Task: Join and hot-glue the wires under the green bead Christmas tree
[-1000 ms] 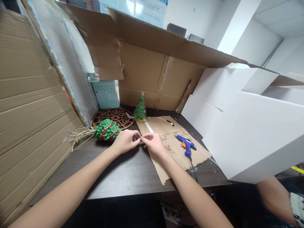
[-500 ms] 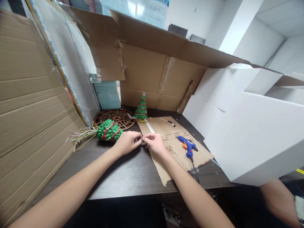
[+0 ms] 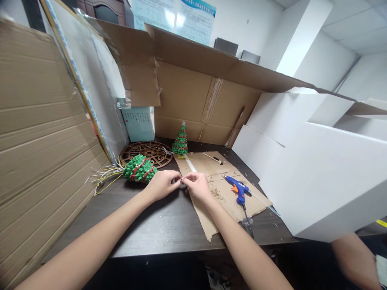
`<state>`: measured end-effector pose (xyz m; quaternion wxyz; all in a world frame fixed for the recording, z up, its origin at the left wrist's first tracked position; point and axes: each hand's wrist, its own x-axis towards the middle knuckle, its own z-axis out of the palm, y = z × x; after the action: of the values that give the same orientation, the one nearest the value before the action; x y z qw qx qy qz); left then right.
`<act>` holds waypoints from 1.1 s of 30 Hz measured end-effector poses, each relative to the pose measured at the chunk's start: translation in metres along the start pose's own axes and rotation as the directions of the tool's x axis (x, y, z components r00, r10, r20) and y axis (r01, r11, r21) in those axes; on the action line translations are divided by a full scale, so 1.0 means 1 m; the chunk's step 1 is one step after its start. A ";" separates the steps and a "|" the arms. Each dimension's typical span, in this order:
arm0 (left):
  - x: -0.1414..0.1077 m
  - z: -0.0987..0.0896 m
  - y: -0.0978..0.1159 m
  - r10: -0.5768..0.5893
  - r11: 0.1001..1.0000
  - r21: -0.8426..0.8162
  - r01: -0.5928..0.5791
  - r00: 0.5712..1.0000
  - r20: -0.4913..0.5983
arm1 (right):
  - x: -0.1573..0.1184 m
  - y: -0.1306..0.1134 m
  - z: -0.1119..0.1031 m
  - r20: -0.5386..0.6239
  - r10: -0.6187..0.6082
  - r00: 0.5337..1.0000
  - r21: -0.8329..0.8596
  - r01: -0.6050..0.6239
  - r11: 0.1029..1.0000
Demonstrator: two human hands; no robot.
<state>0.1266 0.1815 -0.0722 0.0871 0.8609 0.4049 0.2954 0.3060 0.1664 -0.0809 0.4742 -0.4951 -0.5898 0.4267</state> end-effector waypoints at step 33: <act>-0.005 -0.011 0.007 -0.005 0.967 0.253 -0.036 0.987 0.158 | -0.061 -0.001 -0.154 -0.488 0.031 0.872 -0.608 -0.366 0.705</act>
<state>0.1223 0.1726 -0.0627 0.0052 0.8888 0.4244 0.1728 0.4602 0.1112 -0.0599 0.3290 -0.7799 -0.5221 0.1047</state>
